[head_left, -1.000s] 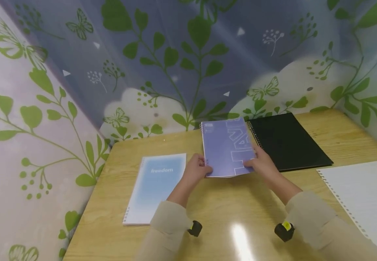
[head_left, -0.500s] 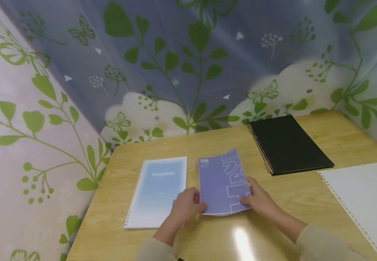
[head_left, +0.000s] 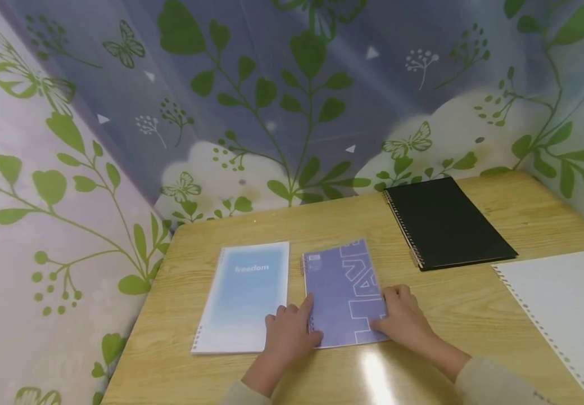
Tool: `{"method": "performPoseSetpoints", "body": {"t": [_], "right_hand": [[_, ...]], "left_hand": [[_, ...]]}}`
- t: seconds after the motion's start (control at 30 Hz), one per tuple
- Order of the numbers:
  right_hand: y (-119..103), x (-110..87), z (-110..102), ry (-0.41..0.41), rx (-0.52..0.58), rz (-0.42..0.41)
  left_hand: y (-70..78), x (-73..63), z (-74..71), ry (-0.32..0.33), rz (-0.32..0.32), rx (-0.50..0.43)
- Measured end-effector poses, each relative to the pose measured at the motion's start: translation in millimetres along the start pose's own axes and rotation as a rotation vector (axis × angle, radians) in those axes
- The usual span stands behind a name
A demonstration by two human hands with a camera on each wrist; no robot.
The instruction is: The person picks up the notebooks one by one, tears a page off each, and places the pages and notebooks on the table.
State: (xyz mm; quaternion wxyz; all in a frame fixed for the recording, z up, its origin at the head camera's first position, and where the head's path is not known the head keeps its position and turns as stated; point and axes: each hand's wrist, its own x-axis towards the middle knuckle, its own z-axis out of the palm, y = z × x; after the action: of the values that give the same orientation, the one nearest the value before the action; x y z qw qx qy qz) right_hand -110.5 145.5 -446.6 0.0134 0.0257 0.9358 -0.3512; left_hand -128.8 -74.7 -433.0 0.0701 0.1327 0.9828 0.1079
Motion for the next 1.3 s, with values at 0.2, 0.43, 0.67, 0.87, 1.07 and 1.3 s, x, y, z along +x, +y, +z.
{"method": "performPoseSetpoints", "body": {"t": [0.2, 0.43, 0.67, 0.87, 1.07, 1.3], "right_hand": [[3, 1.0, 1, -0.005, -0.038, -0.026], [2, 1.1, -2, -0.036, -0.008, -0.012], [-17, 1.2, -17, -0.085, 0.201, -0.085], [-48, -4.3, -30, -0.093, 0.265, -0.282], [-80, -14.8, -19, -0.114, 0.194, -0.366], [-96, -21.3, -1, -0.108, 0.121, -0.447]], "left_hand": [[-1.0, 1.0, -5.0, -0.068, 0.070, 0.087], [-2.3, 2.9, -9.1, -0.048, 0.093, 0.060], [-7.7, 15.5, -21.1, -0.005, 0.114, -0.087], [-7.6, 33.5, -53.4, -0.019, 0.083, -0.362], [0.2, 53.9, -89.3, -0.111, 0.039, -0.527], [8.3, 67.4, -116.3, -0.184, 0.013, -0.440]]}}
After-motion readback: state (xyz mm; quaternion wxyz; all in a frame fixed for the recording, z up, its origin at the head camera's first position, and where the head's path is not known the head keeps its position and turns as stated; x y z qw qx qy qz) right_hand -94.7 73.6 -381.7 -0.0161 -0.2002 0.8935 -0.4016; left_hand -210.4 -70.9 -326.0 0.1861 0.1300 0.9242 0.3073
